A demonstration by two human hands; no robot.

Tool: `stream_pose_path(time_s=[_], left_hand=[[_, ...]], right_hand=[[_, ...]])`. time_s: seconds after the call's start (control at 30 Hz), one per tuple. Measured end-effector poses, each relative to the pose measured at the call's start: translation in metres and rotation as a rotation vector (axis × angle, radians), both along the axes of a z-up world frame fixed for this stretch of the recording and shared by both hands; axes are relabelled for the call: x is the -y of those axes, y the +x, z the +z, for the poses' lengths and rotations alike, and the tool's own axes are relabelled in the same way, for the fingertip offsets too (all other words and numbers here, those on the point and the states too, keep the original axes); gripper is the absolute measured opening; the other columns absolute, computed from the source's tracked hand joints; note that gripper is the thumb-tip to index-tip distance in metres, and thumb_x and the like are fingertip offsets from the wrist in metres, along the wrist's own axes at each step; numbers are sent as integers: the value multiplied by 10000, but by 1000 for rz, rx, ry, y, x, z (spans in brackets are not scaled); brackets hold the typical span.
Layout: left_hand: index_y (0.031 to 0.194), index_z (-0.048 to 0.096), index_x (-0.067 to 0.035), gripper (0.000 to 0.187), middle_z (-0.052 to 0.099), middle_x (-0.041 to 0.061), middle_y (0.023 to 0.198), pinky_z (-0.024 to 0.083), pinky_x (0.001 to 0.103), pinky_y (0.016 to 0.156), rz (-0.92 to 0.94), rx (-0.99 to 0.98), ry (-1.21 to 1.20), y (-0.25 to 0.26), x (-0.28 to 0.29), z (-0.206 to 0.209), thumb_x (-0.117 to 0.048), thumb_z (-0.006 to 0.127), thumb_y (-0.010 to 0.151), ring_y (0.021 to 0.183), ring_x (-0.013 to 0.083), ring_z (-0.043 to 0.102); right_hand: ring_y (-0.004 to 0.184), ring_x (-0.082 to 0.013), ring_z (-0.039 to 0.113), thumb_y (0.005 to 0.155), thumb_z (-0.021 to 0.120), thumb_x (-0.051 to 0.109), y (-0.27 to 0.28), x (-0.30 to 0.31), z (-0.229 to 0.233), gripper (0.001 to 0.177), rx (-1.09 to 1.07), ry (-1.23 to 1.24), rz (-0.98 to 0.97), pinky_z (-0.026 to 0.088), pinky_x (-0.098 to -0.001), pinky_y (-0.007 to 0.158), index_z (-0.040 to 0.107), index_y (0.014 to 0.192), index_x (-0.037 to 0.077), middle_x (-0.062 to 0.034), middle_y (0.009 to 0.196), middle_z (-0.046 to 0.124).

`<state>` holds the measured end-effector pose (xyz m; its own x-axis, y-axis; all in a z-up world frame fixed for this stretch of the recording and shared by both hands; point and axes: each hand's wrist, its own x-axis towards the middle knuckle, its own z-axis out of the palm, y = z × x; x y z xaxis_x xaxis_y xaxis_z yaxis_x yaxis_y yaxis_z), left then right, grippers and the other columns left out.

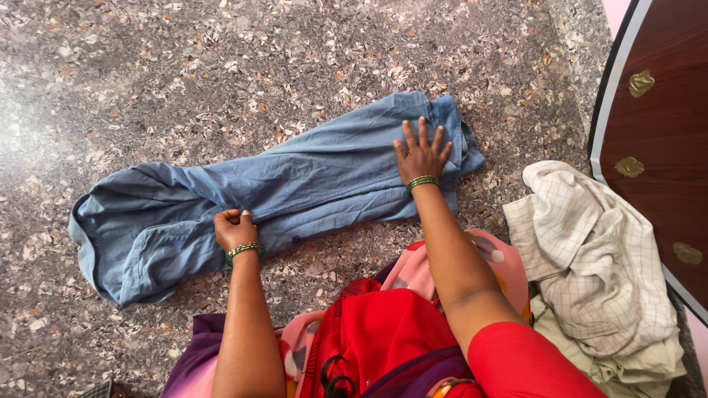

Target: The person folds a light blue button-down shirt on the floor, smoothing the fabric with their hands before placing the folded shirt into a bag.

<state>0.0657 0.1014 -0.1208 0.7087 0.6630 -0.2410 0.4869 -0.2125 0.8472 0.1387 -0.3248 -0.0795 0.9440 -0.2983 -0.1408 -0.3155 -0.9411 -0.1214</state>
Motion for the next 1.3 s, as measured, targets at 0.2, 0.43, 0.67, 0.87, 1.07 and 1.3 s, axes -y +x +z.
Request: stream_pose_path(time_s=[0.2,0.43,0.67,0.87,1.07,1.3], left_hand=[[987,613,-46,206,709,102,876,572,411,786,-102,-123,224,1,16,53,-87,778,871,799,249,698],[1360,541,-85,373,490,140,1493,372,458,1251,-621,204,599,-4,78,109,-154,650,1010,1447,344,451],[1592,218,-419,739,-54,-15,1716,31,642,1226,-1141,-543,671,-13,105,98,-563,559,952,1570,347,-71],[1605,191,-451,801,-65,-20,1729,35,655,1212,-1126,-523,720,-12,99,82,-569,580,915,1576,354,-74],[1608,169,-459,803,-93,-24,1731,30,651,1219,-1138,-575,708,-11,99,88,-567,575,924,1581,343,-94],[1606,150,-453,795,-124,-20,1722,14,644,1216,-1167,-605,679,-7,99,94,-553,568,936,1567,341,-122]], right_hand=[[1527,-425,141,1032,311,643,-3,9,-26,597,128,-79,-27,104,-680,1181,336,1585,421,-29,1695,189],[1581,-363,255,1061,412,588,0,33,-26,590,208,196,-34,238,-627,1271,378,1599,349,-81,1705,279],[1489,-448,167,741,740,757,-9,63,16,1184,-222,168,-608,261,-740,1083,119,1601,232,-213,1637,134],[1484,-498,307,666,811,772,-10,56,-1,1331,-163,111,-521,346,-564,1203,152,1639,147,-332,1608,265],[1439,-511,337,617,912,650,-8,41,9,1363,-74,132,-656,360,-522,1177,146,1616,127,-361,1563,256],[1358,-461,519,700,934,466,-12,54,-26,1160,-7,346,-707,461,-496,1132,286,1561,36,-303,1468,504]])
